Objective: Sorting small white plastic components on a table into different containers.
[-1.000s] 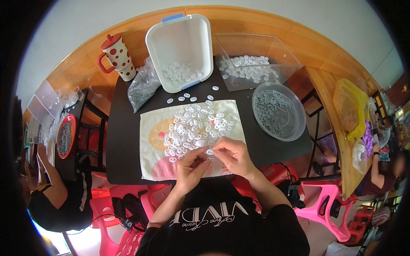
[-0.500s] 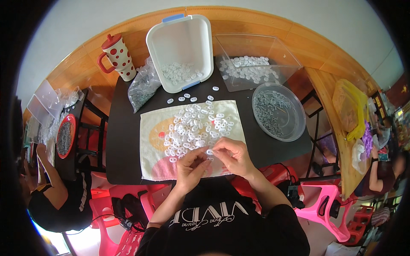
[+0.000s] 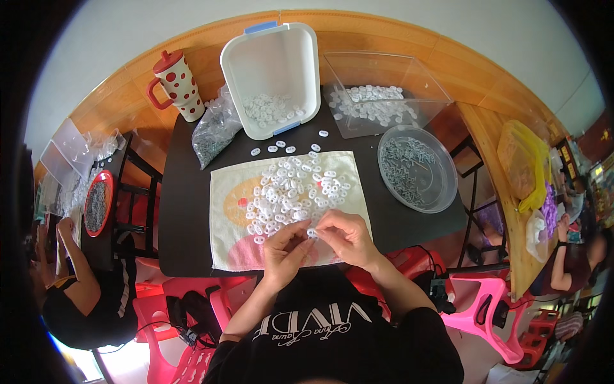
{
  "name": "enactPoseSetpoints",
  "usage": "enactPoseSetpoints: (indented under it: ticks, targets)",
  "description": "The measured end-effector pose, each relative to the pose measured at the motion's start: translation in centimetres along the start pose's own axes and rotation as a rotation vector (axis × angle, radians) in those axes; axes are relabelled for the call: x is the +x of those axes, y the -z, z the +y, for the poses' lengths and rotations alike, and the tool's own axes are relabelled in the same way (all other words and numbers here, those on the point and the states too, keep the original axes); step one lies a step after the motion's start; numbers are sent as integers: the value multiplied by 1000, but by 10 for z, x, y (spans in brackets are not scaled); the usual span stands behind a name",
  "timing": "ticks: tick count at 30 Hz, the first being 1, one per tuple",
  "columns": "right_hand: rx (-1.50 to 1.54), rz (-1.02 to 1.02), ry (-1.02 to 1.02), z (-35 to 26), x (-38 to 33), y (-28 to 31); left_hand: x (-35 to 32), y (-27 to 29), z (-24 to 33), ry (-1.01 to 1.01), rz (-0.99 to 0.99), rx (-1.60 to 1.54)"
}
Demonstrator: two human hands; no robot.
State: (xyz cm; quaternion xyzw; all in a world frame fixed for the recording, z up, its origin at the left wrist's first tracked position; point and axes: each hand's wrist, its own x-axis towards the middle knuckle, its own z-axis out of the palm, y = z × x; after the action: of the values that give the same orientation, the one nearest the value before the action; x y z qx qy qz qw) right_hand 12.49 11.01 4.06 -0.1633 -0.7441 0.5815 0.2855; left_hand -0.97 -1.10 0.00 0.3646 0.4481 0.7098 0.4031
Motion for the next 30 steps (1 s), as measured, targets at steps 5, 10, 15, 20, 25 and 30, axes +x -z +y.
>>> enactPoseSetpoints:
  ticks: [5,10,15,20,25,30]
  targets:
    - [-17,47,105,4,0,-4,0,1,-3,-16,12,13]
    - [-47,29,126,5,0,-3,0,0,-3,-22,29,68]
    - [-133,5,176,11,-2,2,4,-3,-3,-157,47,322]
    - [-289,-16,258,21,-6,5,8,-10,5,-301,43,715]
    - [-377,-35,256,24,-9,6,7,-14,4,-320,16,902]
    - [-378,-9,219,18,-10,4,7,-15,8,-299,-9,949]
